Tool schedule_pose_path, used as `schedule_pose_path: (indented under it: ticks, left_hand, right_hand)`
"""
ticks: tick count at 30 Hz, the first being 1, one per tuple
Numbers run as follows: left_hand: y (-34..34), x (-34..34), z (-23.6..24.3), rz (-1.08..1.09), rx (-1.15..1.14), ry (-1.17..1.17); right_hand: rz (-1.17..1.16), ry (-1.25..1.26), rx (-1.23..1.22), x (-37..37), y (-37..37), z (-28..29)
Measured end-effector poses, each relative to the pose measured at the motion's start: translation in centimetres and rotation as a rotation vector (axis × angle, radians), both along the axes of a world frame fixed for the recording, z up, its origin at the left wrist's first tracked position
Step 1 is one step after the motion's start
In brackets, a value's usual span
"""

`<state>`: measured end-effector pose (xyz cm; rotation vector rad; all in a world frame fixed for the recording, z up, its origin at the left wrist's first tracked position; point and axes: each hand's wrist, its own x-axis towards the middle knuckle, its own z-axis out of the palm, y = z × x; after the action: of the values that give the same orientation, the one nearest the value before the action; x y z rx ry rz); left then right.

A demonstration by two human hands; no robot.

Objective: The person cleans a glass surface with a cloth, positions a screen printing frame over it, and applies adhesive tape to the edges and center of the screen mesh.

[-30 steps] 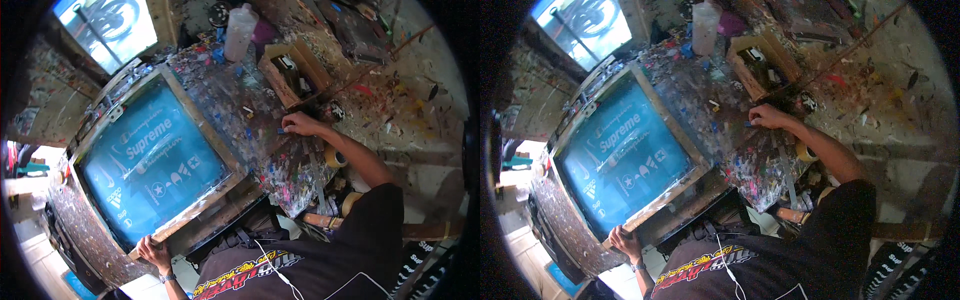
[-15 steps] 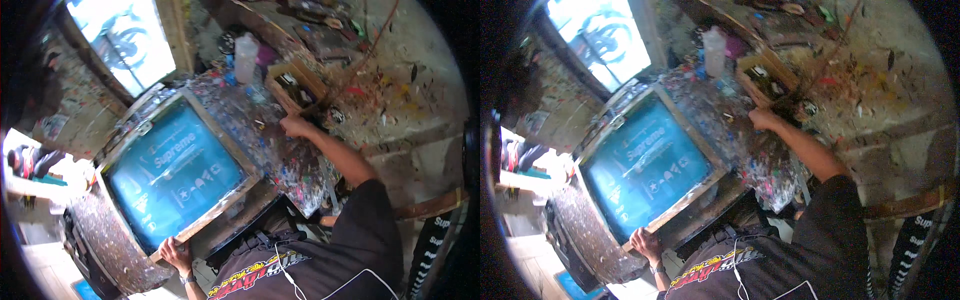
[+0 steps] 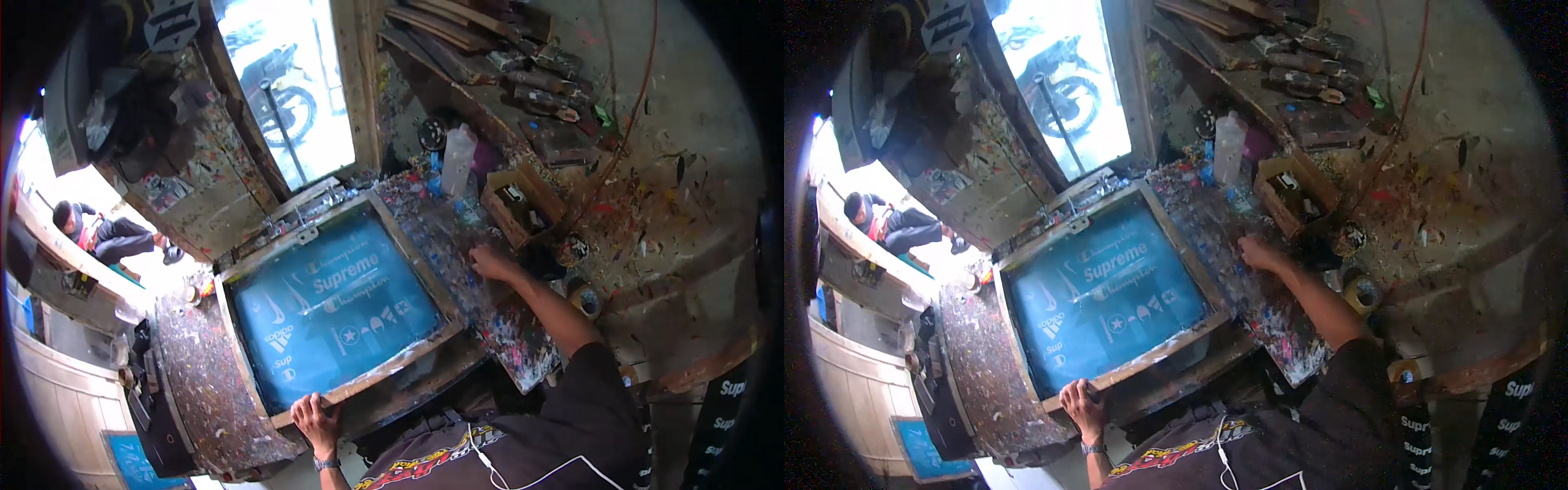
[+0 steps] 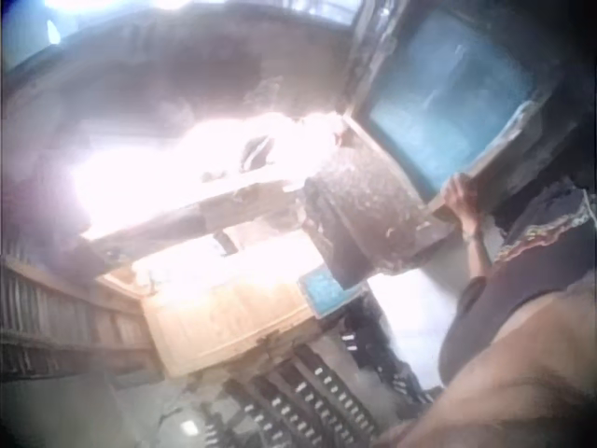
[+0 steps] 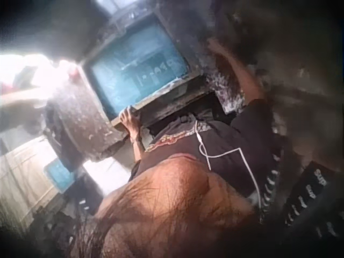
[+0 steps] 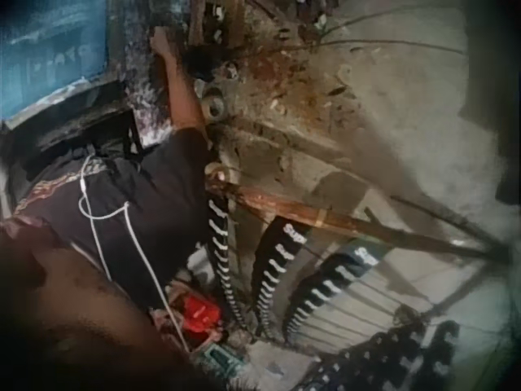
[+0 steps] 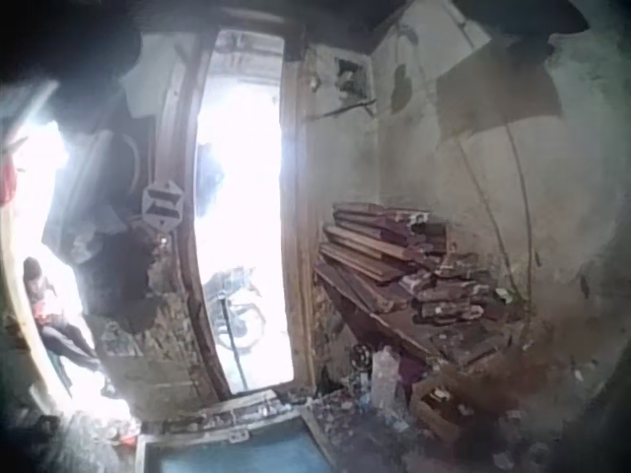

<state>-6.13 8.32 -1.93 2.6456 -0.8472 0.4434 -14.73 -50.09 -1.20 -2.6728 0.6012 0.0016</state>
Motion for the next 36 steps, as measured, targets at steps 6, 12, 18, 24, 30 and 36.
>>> schedule_pose_path:
  ticks: [6,12,18,24,30,36]
  left_hand:
    - [1.0,0.2,-0.9,0.018,0.016,-0.009]
    - [0.1,-0.1,-0.1,0.018,0.001,0.001]
    - [0.0,0.3,-0.4,0.014,0.021,0.008]
    - [0.3,0.3,-0.3,0.032,0.031,0.021]
    - [0.3,-0.1,0.2,0.027,0.011,0.049]
    - [-0.2,0.2,0.3,0.015,0.023,0.043]
  right_hand:
    - [-0.215,-0.073,-0.239,3.9,-0.9,5.6]
    - [-0.312,-0.254,-0.402,6.9,-3.9,7.2]
    - [-0.543,-0.238,0.066,10.7,-8.5,-1.5]
    - [-0.461,-0.293,0.020,11.8,-9.5,-4.0]
    - [-0.444,0.012,0.474,11.6,-11.0,-0.6]
    - [-0.436,-0.156,0.953,10.9,-13.1,1.3]
